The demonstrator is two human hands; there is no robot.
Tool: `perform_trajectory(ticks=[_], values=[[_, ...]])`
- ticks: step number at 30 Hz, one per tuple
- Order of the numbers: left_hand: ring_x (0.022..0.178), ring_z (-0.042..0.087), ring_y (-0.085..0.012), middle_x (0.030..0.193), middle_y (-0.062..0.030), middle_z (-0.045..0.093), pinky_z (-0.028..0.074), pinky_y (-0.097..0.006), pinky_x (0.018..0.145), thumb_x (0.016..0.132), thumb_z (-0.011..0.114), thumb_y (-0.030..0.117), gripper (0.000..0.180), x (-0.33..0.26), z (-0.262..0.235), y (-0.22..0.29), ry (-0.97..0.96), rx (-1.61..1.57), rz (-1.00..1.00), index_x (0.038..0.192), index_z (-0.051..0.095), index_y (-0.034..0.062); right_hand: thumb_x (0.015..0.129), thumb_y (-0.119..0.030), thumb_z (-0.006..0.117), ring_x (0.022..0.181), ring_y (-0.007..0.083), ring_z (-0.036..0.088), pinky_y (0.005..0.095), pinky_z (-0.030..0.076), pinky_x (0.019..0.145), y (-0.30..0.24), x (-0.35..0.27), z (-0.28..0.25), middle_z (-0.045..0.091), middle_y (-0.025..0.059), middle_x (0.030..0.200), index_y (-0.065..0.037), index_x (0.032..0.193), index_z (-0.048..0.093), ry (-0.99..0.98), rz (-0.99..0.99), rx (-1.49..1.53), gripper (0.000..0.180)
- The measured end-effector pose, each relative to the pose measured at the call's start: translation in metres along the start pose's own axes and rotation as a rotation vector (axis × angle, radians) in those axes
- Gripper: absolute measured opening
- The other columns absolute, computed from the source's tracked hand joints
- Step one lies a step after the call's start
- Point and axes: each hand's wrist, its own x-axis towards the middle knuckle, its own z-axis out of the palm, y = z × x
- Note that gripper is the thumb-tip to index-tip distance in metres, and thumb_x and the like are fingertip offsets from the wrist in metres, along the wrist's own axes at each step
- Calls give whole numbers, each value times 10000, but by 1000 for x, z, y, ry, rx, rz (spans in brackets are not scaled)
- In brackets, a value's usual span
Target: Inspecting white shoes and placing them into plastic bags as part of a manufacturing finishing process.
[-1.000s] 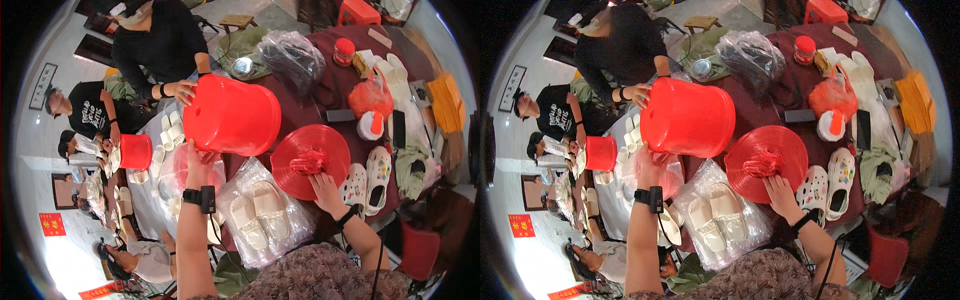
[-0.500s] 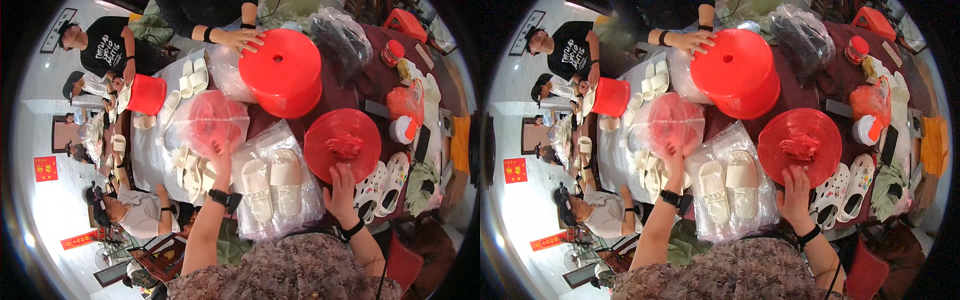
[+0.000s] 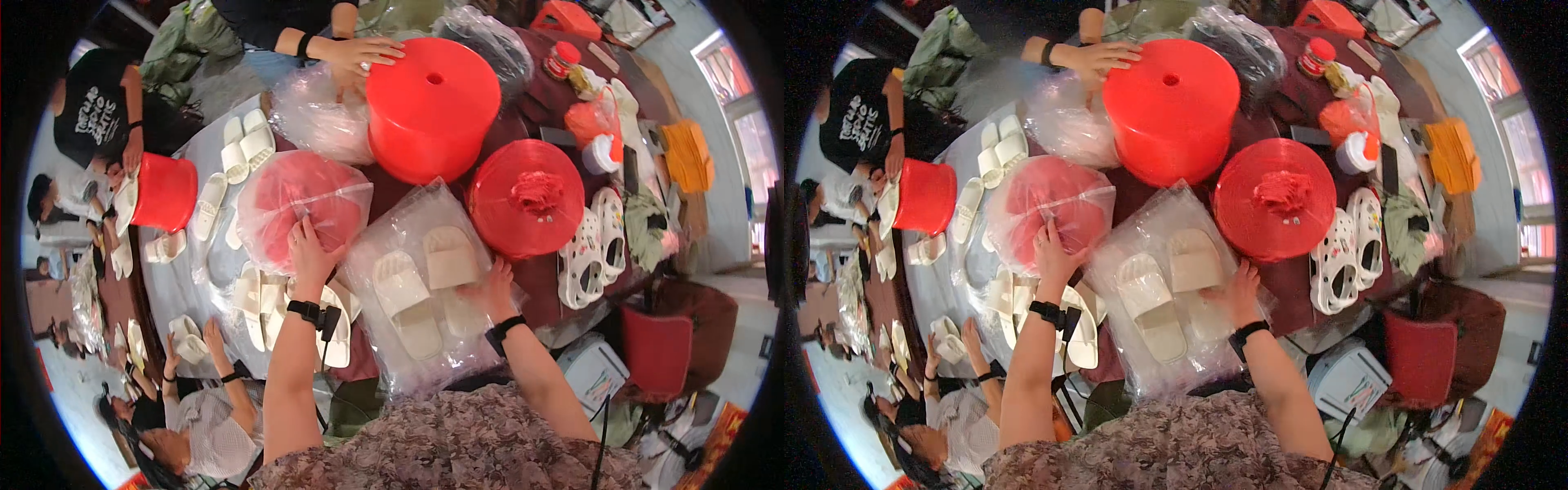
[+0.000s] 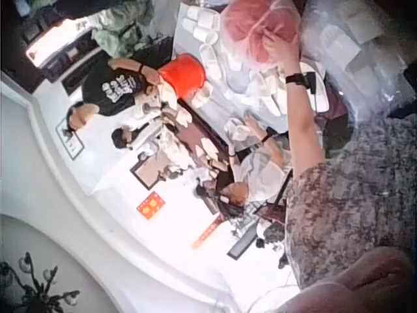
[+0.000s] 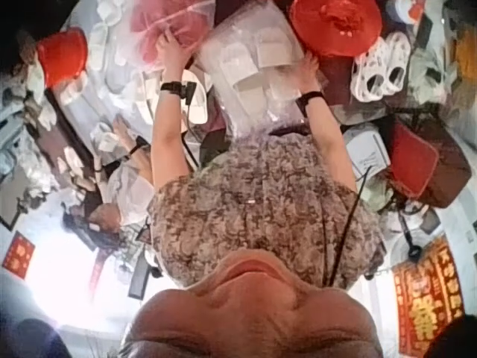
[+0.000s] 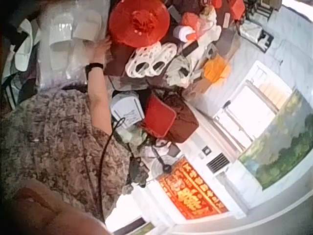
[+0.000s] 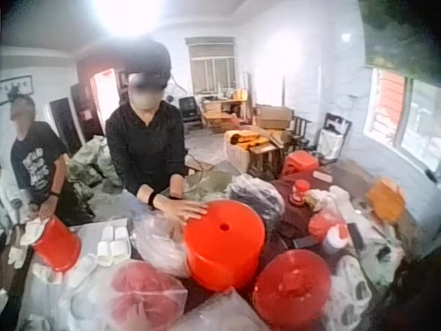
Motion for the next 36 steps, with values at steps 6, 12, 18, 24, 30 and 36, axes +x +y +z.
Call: perform_trajectory(ticks=[6, 12, 18, 24, 30, 36], values=[[1269, 417, -415, 1343, -253, 472, 292, -497, 1121, 535, 868, 501, 1177, 0, 1, -31, -133, 186, 128, 1423, 334, -59, 494, -549, 886, 1163, 399, 566, 400, 493, 942, -19, -9, -1, 595, 259, 1226, 65, 1325, 462, -275, 263, 168, 1117], [1271, 438, -390, 1329, -236, 490, 273, -497, 1137, 495, 865, 530, 1216, 11, 15, -18, -161, 253, 117, 1413, 337, -69, 579, -456, 876, 1061, 314, 656, 401, 507, 928, 4, -25, 30, 675, 187, 1144, 5, 1142, 646, -149, 16, 49, 763], [1221, 476, -394, 1284, -240, 521, 321, -499, 1096, 548, 816, 527, 1097, 12, 10, -23, -140, 155, 129, 1361, 381, -66, 693, -114, 833, 1071, 177, 630, 335, 496, 928, 12, -73, 32, 687, 118, 1138, 4, 1178, 628, -164, -39, 936, 540], [1212, 480, -398, 1287, -240, 523, 359, -487, 1063, 545, 810, 513, 1037, 13, -10, -13, -136, 118, 114, 1330, 420, -41, 698, -59, 821, 932, 142, 647, 314, 534, 843, 71, -143, -21, 699, 40, 1056, -9, 1139, 658, 12, 47, 1088, 473], [1309, 427, -399, 1375, -245, 485, 336, -477, 1102, 536, 839, 467, 1101, 31, -42, -15, -229, -62, 24, 1396, 381, -46, 650, 7, 830, 983, 171, 652, 314, 527, 864, 145, -210, -56, 684, 64, 1101, -9, 1191, 612, 220, 238, 1110, 584], [1292, 447, -412, 1361, -279, 484, 368, -468, 1082, 564, 849, 466, 1107, 9, -65, 46, -354, -295, -5, 1408, 365, -61, 672, 79, 752, 963, 172, 657, 311, 530, 834, 181, -226, -83, 683, 68, 1077, -4, 1170, 610, 370, 247, 1320, 524]])
